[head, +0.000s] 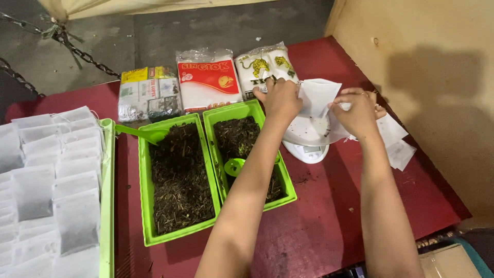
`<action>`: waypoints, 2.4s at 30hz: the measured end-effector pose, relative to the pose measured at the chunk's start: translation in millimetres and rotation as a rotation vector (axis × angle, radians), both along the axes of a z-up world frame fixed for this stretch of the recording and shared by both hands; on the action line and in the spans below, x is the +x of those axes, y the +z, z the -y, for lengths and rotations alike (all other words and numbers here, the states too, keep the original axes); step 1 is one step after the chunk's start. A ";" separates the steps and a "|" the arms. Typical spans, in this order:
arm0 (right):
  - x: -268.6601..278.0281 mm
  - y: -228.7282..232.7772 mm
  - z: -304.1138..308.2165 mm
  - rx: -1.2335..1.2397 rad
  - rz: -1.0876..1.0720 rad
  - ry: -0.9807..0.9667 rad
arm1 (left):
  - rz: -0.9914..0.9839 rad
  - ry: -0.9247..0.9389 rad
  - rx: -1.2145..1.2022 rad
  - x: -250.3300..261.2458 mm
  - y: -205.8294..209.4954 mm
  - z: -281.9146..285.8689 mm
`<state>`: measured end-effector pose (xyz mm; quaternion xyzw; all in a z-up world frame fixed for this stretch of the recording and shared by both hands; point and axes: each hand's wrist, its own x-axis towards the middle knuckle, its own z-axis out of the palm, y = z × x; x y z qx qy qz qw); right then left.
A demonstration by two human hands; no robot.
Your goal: Filling small filter bags with loose tea leaves using a plastic spoon
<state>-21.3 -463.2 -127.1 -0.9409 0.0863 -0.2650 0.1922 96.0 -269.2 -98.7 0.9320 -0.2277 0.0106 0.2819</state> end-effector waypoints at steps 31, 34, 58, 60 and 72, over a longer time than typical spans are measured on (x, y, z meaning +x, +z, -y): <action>18.9 12.7 3.9 0.112 -0.189 -0.201 | -0.011 0.056 0.013 24.7 -4.7 8.6; 26.1 12.1 6.4 0.081 -0.189 -0.176 | -0.126 0.089 0.051 25.5 -1.3 9.7; 25.3 22.6 -4.1 0.096 -0.029 -0.061 | -0.150 0.054 -0.078 36.6 -9.7 20.9; 25.2 16.8 3.7 0.045 -0.038 -0.077 | -0.139 0.043 -0.074 32.4 -6.7 14.8; -4.4 74.5 -49.9 -0.047 0.082 0.047 | -0.099 0.016 -0.149 3.5 41.3 -49.3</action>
